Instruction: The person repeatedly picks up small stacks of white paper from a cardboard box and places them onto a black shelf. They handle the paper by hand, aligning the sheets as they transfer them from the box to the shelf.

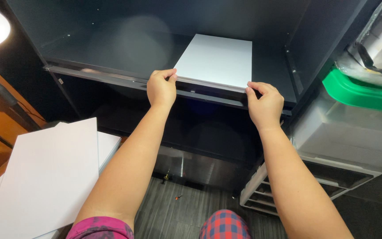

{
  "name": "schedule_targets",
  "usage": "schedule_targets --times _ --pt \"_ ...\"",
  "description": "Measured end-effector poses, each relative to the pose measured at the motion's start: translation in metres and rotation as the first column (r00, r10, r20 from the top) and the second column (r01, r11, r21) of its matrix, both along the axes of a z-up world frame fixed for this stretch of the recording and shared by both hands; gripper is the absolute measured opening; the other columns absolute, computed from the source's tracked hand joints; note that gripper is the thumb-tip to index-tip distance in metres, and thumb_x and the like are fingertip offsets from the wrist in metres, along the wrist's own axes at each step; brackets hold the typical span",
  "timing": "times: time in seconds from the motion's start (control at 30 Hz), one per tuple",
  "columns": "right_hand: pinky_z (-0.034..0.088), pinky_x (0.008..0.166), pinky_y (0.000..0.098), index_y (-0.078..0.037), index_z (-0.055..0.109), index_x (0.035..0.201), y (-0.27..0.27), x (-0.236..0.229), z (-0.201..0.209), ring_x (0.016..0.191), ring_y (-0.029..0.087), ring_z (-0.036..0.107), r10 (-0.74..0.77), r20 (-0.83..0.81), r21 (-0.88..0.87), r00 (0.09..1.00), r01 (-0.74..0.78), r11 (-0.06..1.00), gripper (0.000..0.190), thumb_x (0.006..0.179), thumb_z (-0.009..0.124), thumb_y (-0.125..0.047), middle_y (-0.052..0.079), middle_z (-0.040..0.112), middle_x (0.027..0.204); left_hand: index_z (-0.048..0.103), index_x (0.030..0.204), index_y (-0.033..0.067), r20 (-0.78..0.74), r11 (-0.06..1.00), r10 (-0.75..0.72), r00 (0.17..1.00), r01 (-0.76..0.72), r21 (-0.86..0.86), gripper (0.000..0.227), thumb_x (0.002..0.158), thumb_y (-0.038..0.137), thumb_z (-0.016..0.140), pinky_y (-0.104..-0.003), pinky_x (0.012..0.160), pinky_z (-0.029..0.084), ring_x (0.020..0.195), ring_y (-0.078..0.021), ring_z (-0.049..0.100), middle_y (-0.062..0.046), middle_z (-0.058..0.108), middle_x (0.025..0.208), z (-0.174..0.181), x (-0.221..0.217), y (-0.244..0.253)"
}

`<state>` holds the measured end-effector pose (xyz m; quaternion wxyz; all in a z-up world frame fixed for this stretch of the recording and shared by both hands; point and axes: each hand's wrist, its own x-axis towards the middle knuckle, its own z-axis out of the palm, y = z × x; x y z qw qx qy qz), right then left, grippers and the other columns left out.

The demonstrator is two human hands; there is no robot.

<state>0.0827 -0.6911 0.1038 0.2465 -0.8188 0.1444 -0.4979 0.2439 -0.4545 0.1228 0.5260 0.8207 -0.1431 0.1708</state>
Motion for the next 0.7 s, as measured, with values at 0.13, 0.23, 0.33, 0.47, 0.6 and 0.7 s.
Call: schedule_targets --times 0.13,0.23,0.33,0.47,0.6,0.7 --pt "0.057 0.094 0.0377 -0.017 0.082 0.11 0.006 -0.004 0.006 0.107 0.026 0.069 0.0 -0.021 0.024 1.0 0.0 1.0 0.016 0.095 0.079 -0.012 0.004 0.075 0.102 0.079 0.115 0.0209 -0.009 1.0 -0.005 1.0 0.005 -0.013 0.019 0.096 0.019 0.074 -0.035 0.099 0.055 0.113 -0.0231 0.068 0.002 0.07 0.111 0.002 0.0 0.002" --pt "0.057 0.094 0.0371 -0.019 0.082 0.108 0.007 -0.004 0.008 0.107 0.024 0.07 -0.009 -0.034 0.077 0.999 0.011 0.997 0.014 0.095 0.08 -0.015 0.002 0.075 0.101 0.08 0.113 0.0214 -0.009 1.0 -0.004 1.0 0.004 -0.007 0.018 0.096 0.019 0.073 -0.034 0.096 0.057 0.109 -0.0233 0.07 0.002 0.07 0.108 0.002 0.004 0.002" --pt "0.057 0.093 0.0358 -0.021 0.082 0.105 0.006 -0.006 0.008 0.106 0.022 0.07 -0.014 -0.052 0.095 0.999 0.019 0.995 0.011 0.095 0.081 -0.018 -0.002 0.075 0.099 0.08 0.112 0.0224 -0.01 1.0 -0.002 1.0 0.001 -0.026 0.017 0.096 0.02 0.073 -0.035 0.094 0.058 0.106 -0.0253 0.071 0.001 0.071 0.107 -0.001 0.008 0.003" --pt "0.057 0.095 0.0355 -0.026 0.082 0.102 0.004 -0.007 0.013 0.107 0.021 0.069 -0.03 -0.082 0.143 0.996 0.042 0.989 0.011 0.093 0.082 -0.02 -0.004 0.075 0.097 0.079 0.112 0.02 -0.028 0.998 -0.007 1.0 0.006 -0.056 0.018 0.097 0.018 0.071 -0.03 0.086 0.06 0.083 -0.0138 0.074 0.002 0.07 0.1 0.002 0.006 0.006" --pt "0.057 0.089 0.0331 -0.025 0.083 0.101 0.002 -0.008 0.018 0.102 0.02 0.071 -0.006 -0.106 0.223 0.994 0.03 0.974 0.012 0.092 0.081 -0.017 -0.002 0.076 0.093 0.079 0.113 0.0178 -0.051 0.996 -0.025 0.998 0.021 -0.083 0.019 0.097 0.015 0.07 -0.025 0.075 0.062 0.075 -0.0153 0.076 0.0 0.068 0.098 0.002 0.009 0.006" --pt "0.057 0.086 0.0321 -0.025 0.083 0.1 0.002 -0.007 0.019 0.1 0.02 0.072 -0.002 -0.093 0.236 0.996 0.024 0.972 0.013 0.091 0.082 -0.016 -0.001 0.076 0.091 0.079 0.112 0.0187 -0.073 0.996 -0.027 0.997 0.021 -0.087 0.019 0.096 0.015 0.07 -0.024 0.072 0.063 0.073 -0.0151 0.076 0.001 0.067 0.098 0.009 -0.002 0.007"
